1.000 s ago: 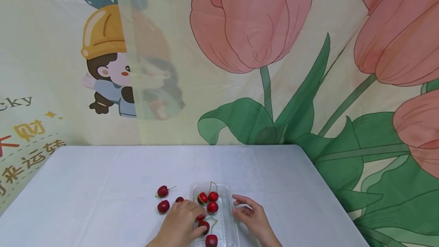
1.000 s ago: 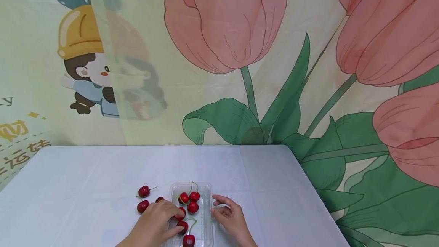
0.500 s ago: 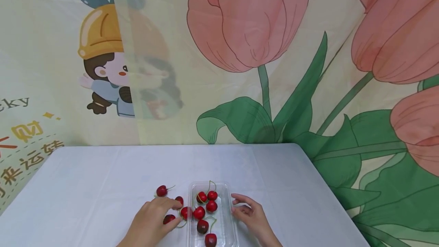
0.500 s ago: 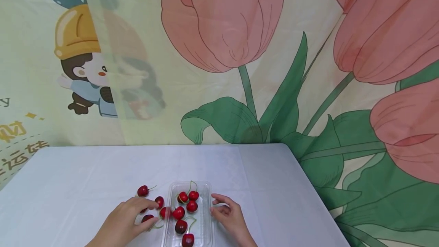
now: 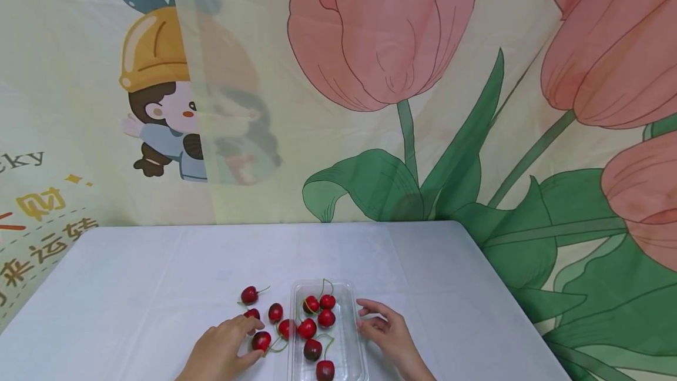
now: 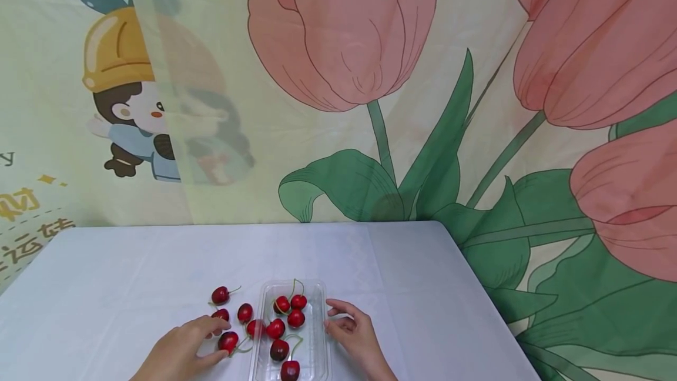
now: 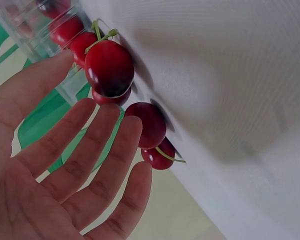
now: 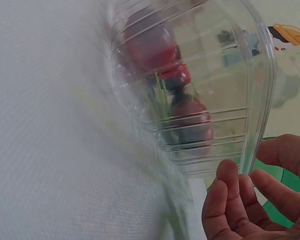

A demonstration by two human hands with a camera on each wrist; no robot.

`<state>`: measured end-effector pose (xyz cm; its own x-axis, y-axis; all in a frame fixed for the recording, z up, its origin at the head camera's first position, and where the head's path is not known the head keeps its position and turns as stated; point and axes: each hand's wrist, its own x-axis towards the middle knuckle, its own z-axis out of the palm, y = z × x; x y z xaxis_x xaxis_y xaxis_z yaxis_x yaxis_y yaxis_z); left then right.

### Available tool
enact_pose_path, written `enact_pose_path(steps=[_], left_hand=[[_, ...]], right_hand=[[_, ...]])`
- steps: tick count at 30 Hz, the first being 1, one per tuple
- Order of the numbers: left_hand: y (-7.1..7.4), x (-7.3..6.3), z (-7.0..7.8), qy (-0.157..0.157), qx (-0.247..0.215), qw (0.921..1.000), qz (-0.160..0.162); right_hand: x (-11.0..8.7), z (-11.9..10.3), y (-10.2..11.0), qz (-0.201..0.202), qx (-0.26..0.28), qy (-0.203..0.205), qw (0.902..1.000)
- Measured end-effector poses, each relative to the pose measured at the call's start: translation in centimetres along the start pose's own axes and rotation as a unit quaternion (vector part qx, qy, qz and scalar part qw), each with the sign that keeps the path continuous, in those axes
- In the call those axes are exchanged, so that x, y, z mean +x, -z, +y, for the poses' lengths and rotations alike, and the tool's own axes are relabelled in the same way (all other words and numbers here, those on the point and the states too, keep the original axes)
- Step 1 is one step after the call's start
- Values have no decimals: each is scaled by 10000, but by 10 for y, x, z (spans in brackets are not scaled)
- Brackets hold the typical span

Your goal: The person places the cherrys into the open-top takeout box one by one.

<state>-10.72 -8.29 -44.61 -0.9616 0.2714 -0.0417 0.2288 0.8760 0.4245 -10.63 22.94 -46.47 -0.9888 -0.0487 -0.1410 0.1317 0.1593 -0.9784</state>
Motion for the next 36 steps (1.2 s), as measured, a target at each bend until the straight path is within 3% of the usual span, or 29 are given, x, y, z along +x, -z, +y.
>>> enact_pose_path(steps=[13, 18, 26, 36], left_hand=[[-10, 5, -2, -208, 108, 9997, -52], [-12, 3, -2, -169, 14, 9999, -13], [-12, 5, -2, -16, 46, 9998, -217], [-10, 1, -8, -95, 185, 9998, 60]], right_hand=[[1, 1, 0, 22, -39, -49, 10000], [1, 2, 0, 34, -55, -67, 10000], [1, 2, 0, 48, 18, -15, 10000], [2, 4, 1, 18, 70, -9, 10000]])
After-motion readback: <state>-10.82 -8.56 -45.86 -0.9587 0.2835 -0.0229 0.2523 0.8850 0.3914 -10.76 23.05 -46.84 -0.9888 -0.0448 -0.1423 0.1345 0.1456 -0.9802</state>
